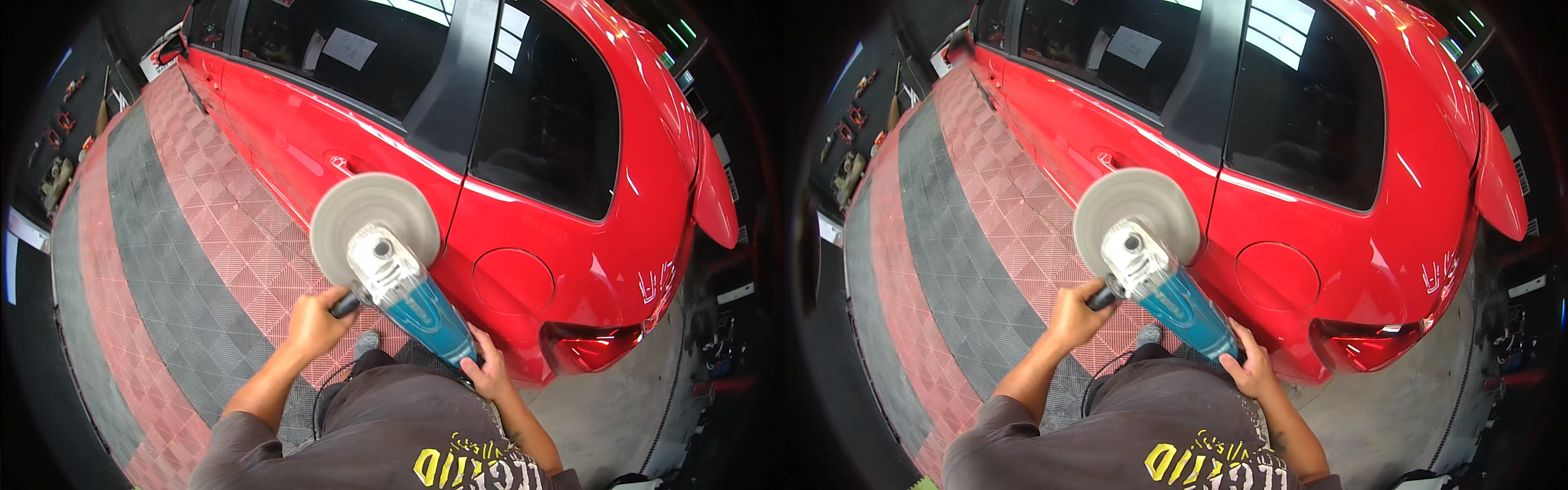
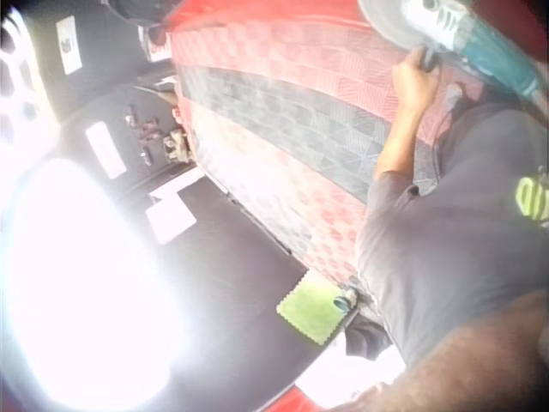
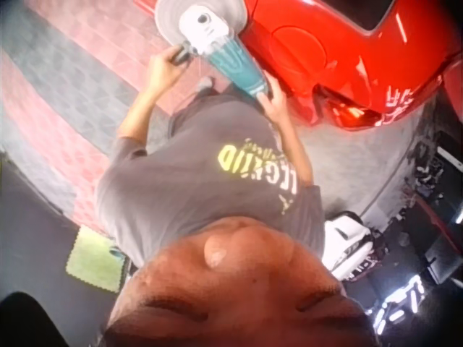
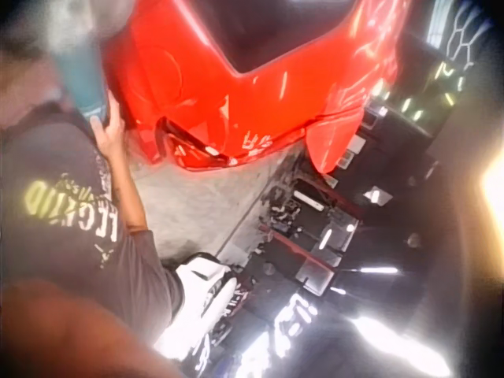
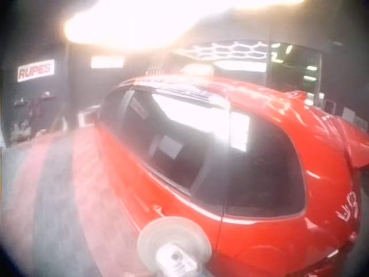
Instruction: The person uses a rotary polisher to buff the rear quarter panel and trunk of a red car. They periodically stop to apply a white compound from a small bottle and wipe the surface with a cloth before resuming polishing.
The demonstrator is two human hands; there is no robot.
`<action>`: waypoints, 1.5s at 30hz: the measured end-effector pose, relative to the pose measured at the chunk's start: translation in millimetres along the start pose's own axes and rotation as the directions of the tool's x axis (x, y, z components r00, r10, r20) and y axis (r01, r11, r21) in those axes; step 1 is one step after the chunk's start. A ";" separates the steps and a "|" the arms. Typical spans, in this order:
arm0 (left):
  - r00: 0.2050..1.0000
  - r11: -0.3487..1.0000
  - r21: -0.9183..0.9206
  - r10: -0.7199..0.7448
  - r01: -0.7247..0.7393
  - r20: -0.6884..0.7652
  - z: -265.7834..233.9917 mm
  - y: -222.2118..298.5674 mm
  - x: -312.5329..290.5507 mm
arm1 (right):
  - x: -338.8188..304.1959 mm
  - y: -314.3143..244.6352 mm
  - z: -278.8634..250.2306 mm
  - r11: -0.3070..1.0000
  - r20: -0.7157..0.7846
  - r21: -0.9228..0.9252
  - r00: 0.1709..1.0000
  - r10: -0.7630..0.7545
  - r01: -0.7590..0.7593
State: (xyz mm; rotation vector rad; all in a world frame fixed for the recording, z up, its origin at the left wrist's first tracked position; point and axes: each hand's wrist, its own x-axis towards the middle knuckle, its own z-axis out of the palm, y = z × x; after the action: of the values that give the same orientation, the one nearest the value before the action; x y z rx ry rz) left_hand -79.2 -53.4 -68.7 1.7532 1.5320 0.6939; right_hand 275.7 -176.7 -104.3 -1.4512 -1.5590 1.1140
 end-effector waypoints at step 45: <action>0.998 0.977 -0.212 -0.039 0.026 -0.056 -61.5 -26.2 67.9 | 100.6 -125.2 7.0 0.957 0.047 -0.288 0.997 0.054 -0.039</action>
State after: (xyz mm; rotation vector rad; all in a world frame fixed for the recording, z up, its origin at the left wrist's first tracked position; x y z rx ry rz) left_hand -132.1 24.5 -55.0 1.5584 1.4655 0.8664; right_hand 212.4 -76.6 4.4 -1.6663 -1.7911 0.9904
